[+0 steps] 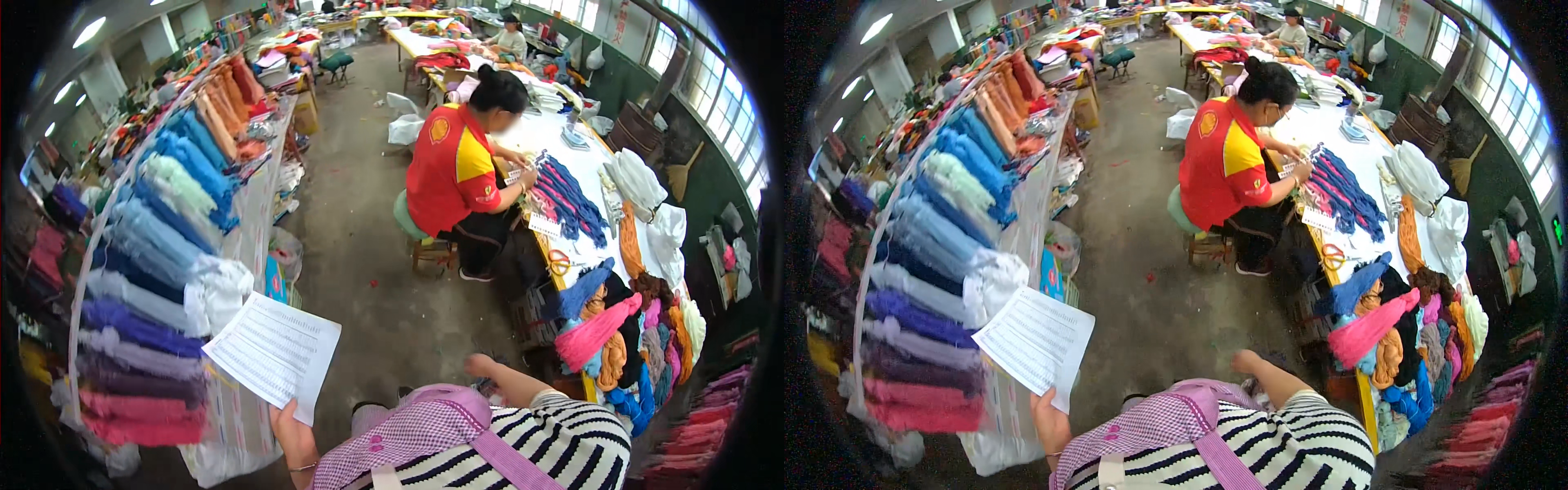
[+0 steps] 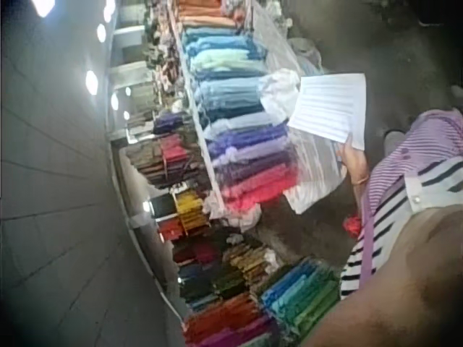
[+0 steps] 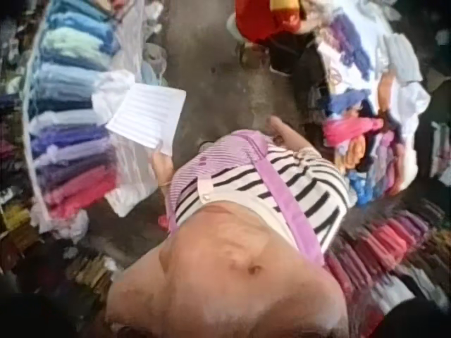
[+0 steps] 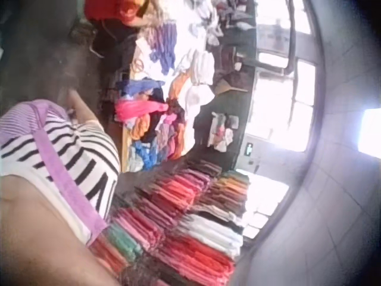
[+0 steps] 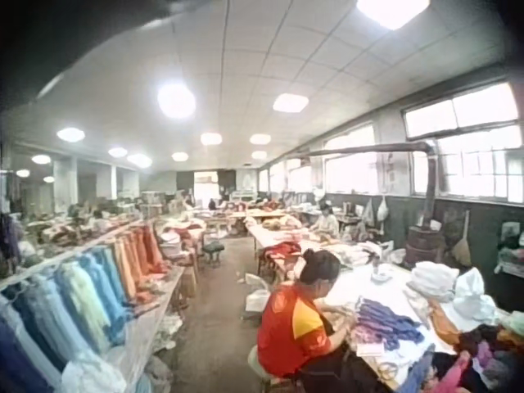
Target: The person is checking an inventory list and collecting specific colorful yarn bundles from shelves in a factory storage area.
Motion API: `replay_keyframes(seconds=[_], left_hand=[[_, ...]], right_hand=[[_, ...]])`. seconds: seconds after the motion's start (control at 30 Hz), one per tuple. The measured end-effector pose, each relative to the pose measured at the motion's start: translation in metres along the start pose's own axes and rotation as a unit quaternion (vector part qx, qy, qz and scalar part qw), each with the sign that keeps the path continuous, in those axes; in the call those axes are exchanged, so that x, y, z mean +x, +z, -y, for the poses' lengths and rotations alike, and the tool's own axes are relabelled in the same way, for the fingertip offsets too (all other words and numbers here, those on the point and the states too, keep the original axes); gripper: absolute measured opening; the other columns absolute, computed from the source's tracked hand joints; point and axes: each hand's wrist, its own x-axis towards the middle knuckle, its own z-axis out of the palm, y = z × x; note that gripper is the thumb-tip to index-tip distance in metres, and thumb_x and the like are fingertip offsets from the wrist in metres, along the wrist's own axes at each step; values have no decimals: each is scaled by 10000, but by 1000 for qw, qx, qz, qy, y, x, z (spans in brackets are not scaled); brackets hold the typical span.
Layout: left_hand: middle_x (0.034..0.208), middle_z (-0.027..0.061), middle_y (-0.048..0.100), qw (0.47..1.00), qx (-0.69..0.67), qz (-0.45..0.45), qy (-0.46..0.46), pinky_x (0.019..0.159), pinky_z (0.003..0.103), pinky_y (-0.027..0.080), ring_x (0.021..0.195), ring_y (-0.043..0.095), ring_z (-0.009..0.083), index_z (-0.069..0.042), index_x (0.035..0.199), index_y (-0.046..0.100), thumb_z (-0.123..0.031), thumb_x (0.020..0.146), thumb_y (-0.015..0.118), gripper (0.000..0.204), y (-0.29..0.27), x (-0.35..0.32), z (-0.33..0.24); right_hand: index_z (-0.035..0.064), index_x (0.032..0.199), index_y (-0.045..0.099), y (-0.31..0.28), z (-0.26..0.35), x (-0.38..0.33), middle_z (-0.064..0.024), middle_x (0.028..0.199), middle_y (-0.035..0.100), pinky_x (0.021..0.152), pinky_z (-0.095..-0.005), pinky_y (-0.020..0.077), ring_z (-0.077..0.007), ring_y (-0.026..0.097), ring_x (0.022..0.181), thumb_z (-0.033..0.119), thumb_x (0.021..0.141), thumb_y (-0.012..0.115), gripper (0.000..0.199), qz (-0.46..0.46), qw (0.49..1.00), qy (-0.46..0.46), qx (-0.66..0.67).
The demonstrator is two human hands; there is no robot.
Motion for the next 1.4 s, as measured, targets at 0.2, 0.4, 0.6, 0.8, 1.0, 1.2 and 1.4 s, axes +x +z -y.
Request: replay_keyframes(seconds=[0.2,0.4,0.6,0.8,1.0,1.2,1.4], left_hand=[[1274,183,478,987,-128,-26,-97,1015,394,364,1185,468,303,64,1287,409,59,801,432,487,45,149,-7],[1256,172,495,983,-118,62,-123,1006,401,377,1164,483,300,58,1277,424,56,801,424,477,87,324,-18],[1256,142,504,978,-75,121,-152,1003,380,370,1154,489,268,64,1260,440,18,829,452,434,158,482,-47],[1202,156,530,971,-89,139,-172,937,394,427,1085,538,284,46,1252,438,68,813,428,440,279,639,-36],[1227,157,526,979,-83,123,-143,974,387,406,1113,525,276,43,1242,445,79,823,448,420,352,757,-49],[1247,159,523,974,-158,75,-141,983,391,406,1140,517,283,61,1268,423,111,787,449,484,393,888,-34],[1192,151,543,957,156,242,20,936,356,418,1056,543,256,64,1192,481,38,800,492,393,427,1063,29]], right_hand=[[82,1008,640,-218,56,151,-157,942,660,770,-392,490,-319,626,882,322,807,595,316,-196,925,-1,324],[86,1022,639,-275,18,212,-167,951,655,751,-401,491,-329,624,877,317,815,590,314,-70,976,62,199],[104,1042,639,-345,-5,241,-161,965,656,762,-411,493,-337,622,899,327,822,571,321,-7,972,134,190],[83,1026,634,-466,-36,324,-160,940,661,789,-421,482,-339,621,895,306,815,594,310,-189,907,135,350],[76,1046,624,-657,-104,447,-126,935,659,765,-352,495,-272,637,859,235,858,590,249,-298,911,31,284],[37,993,629,-886,-92,515,-101,840,644,671,-315,483,-239,613,741,121,841,621,174,-287,792,-203,499],[34,978,630,-1022,-91,646,-106,841,633,693,-326,467,-245,598,777,112,841,624,157,-200,807,-430,353]])
